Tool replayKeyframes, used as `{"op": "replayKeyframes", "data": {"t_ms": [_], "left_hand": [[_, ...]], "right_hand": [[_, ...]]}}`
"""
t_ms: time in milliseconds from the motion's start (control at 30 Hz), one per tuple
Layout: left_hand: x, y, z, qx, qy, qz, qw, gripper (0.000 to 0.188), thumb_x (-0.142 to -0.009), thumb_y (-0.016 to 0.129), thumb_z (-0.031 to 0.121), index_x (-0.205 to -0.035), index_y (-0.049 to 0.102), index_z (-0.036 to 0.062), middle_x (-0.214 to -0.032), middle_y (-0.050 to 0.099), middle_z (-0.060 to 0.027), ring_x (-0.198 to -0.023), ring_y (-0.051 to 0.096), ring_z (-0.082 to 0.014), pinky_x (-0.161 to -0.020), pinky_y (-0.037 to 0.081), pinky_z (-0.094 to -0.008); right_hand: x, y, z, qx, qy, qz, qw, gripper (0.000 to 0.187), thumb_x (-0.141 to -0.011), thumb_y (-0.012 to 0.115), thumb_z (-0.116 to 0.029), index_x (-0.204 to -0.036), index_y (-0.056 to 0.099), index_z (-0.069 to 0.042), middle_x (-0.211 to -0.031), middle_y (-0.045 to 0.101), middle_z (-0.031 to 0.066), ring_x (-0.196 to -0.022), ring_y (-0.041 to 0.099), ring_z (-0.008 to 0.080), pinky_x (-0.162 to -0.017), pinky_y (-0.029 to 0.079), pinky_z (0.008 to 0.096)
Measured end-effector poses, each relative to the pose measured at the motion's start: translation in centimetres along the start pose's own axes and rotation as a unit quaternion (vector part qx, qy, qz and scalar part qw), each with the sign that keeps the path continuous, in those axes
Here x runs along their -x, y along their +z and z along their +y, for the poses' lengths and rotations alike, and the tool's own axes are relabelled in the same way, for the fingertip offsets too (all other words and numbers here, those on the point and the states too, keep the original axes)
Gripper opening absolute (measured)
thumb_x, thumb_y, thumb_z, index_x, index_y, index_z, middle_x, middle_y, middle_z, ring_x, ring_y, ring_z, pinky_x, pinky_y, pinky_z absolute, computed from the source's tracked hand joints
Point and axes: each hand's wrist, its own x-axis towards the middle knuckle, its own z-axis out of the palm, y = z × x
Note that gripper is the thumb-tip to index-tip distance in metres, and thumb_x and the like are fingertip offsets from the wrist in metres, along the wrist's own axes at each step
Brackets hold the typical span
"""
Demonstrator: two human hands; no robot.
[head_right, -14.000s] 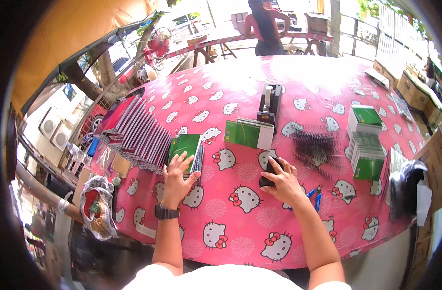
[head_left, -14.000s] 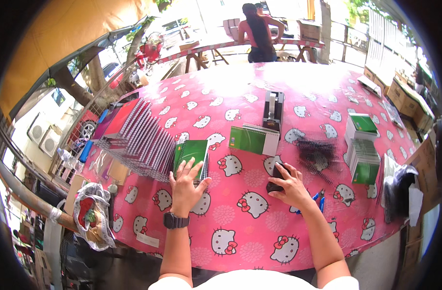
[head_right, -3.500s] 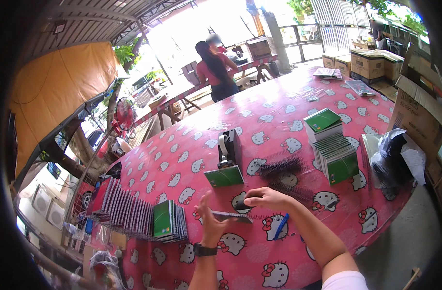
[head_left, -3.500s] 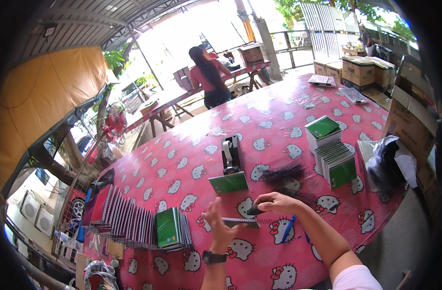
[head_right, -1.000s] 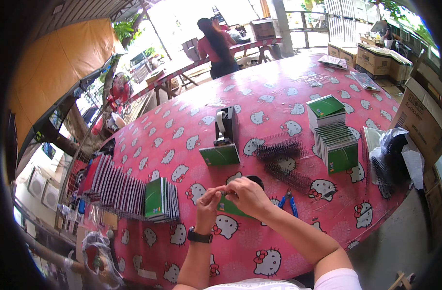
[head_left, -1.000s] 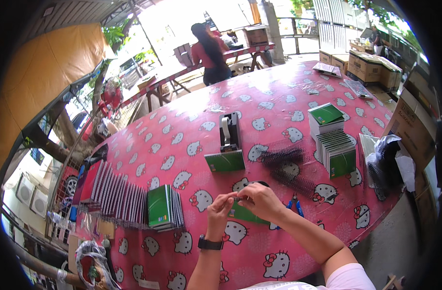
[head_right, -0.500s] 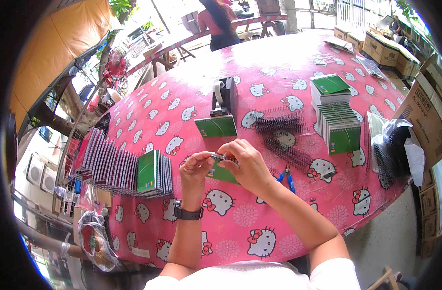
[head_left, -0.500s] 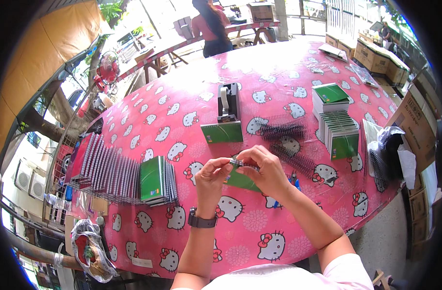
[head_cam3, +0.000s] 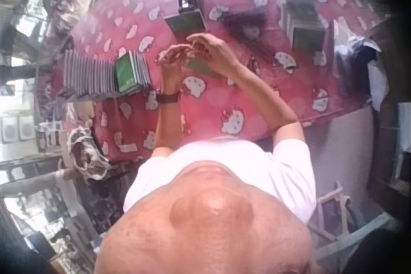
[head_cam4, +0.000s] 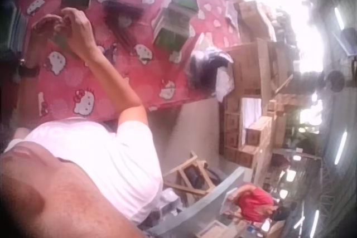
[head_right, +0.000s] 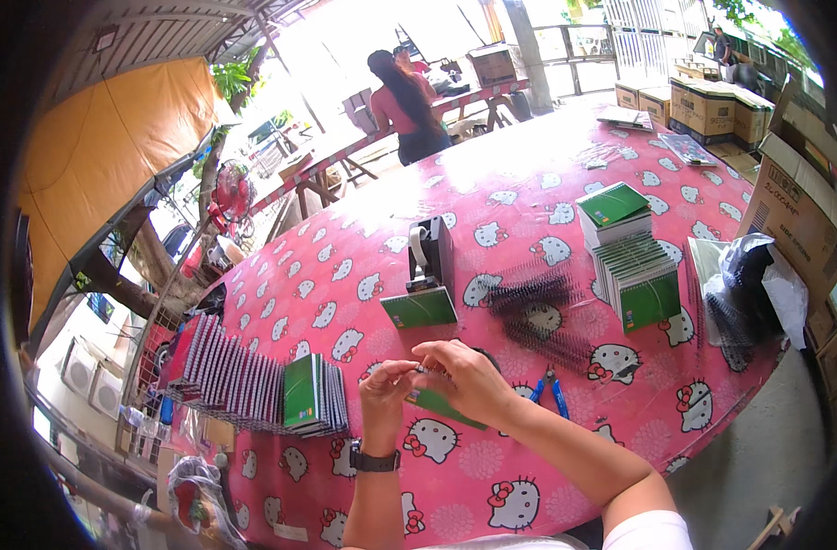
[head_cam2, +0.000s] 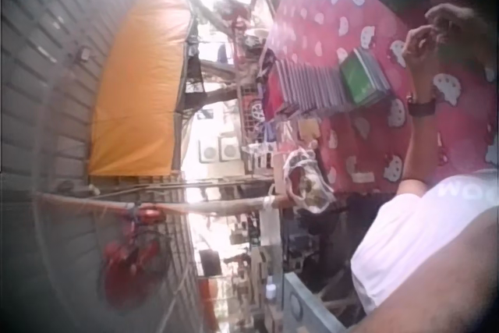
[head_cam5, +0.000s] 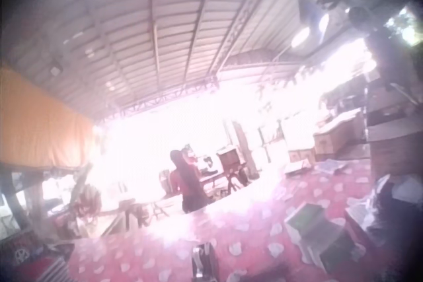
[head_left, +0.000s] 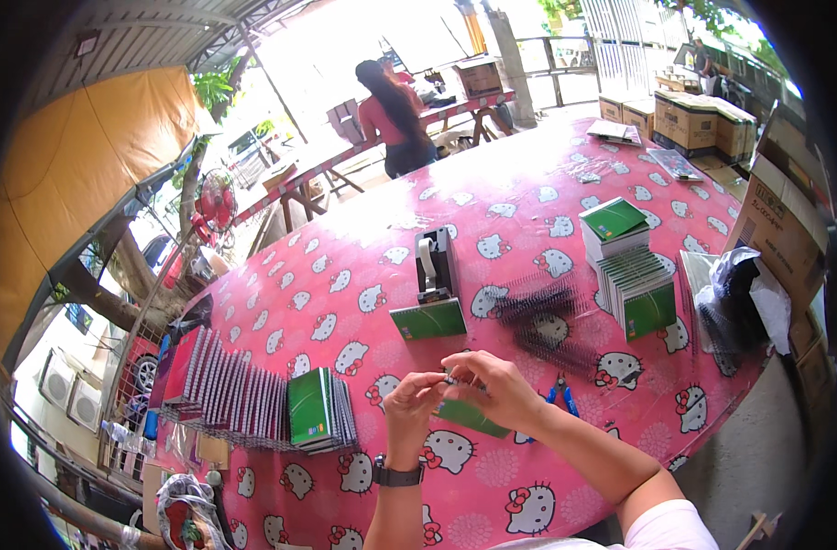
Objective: The person repeatedly picks up green notebooks and black spiral bindings from a table, inserts the spirals into the notebook edges, and places the assembled notebooks into a growing stack. The process is continuous and repetitive throughout the clip.
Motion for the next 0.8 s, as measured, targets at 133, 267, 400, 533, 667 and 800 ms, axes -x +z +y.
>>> {"op": "replayKeyframes", "data": {"t_ms": [133, 267, 400, 533, 667, 800], "left_hand": [[0.4, -0.1, 0.6, 0.017, -0.027, -0.012, 0.999, 0.012, -0.084, 0.066, 0.002, -0.096, 0.065, -0.0005, -0.084, 0.065, -0.0015, -0.071, 0.057, -0.0049, -0.061, 0.044, -0.0165], [0.7, 0.0, 0.5, 0.020, -0.006, -0.009, 1.000, 0.012, -0.085, 0.065, 0.001, -0.096, 0.065, -0.0002, -0.084, 0.064, -0.0012, -0.073, 0.056, -0.0051, -0.061, 0.043, -0.0176], [0.7, 0.1, 0.4, -0.020, 0.003, 0.009, 1.000, 0.012, -0.084, 0.061, -0.004, -0.094, 0.065, 0.0003, -0.086, 0.063, -0.0012, -0.078, 0.058, -0.0072, -0.067, 0.046, -0.0199], [1.0, 0.4, 0.4, -0.073, 0.051, 0.008, 0.996, 0.014, -0.082, 0.060, -0.008, -0.093, 0.065, 0.0004, -0.088, 0.062, -0.0020, -0.080, 0.057, -0.0081, -0.068, 0.045, -0.0217], [1.4, 0.3, 0.5, -0.113, 0.109, 0.019, 0.987, 0.013, -0.081, 0.062, -0.005, -0.093, 0.064, 0.0004, -0.088, 0.061, -0.0038, -0.078, 0.057, -0.0091, -0.066, 0.045, -0.0224], [0.9, 0.3, 0.1, -0.148, 0.130, 0.014, 0.980, 0.013, -0.083, 0.064, 0.000, -0.096, 0.063, 0.0011, -0.088, 0.063, -0.0058, -0.079, 0.058, -0.0105, -0.067, 0.047, -0.0252]], "right_hand": [[0.0, -0.2, -0.2, -0.004, 0.016, -0.022, 1.000, 0.024, -0.080, 0.068, -0.012, -0.099, 0.057, -0.003, -0.083, 0.057, 0.0118, -0.075, 0.061, 0.0272, -0.066, 0.050, 0.0360], [0.2, 0.2, 0.8, -0.006, -0.032, 0.008, 0.999, 0.019, -0.080, 0.068, -0.011, -0.093, 0.058, -0.002, -0.082, 0.058, 0.0116, -0.073, 0.061, 0.0265, -0.065, 0.049, 0.0353], [0.1, 0.4, 0.3, -0.008, -0.009, -0.007, 1.000, 0.020, -0.080, 0.070, -0.014, -0.091, 0.059, -0.002, -0.079, 0.058, 0.0113, -0.072, 0.060, 0.0260, -0.064, 0.048, 0.0345], [0.2, -0.2, -0.1, -0.014, 0.029, -0.022, 0.999, 0.024, -0.079, 0.071, -0.020, -0.089, 0.058, -0.002, -0.077, 0.057, 0.0111, -0.070, 0.057, 0.0254, -0.063, 0.047, 0.0347], [-0.1, -0.5, -1.1, 0.012, 0.022, -0.048, 0.999, 0.021, -0.081, 0.068, -0.018, -0.087, 0.057, -0.001, -0.078, 0.057, 0.0118, -0.073, 0.058, 0.0272, -0.065, 0.047, 0.0362], [-0.1, 0.4, -1.0, 0.078, -0.035, -0.035, 0.996, 0.012, -0.083, 0.063, -0.010, -0.088, 0.056, 0.000, -0.083, 0.058, 0.0134, -0.081, 0.058, 0.0321, -0.070, 0.046, 0.0395]]}}
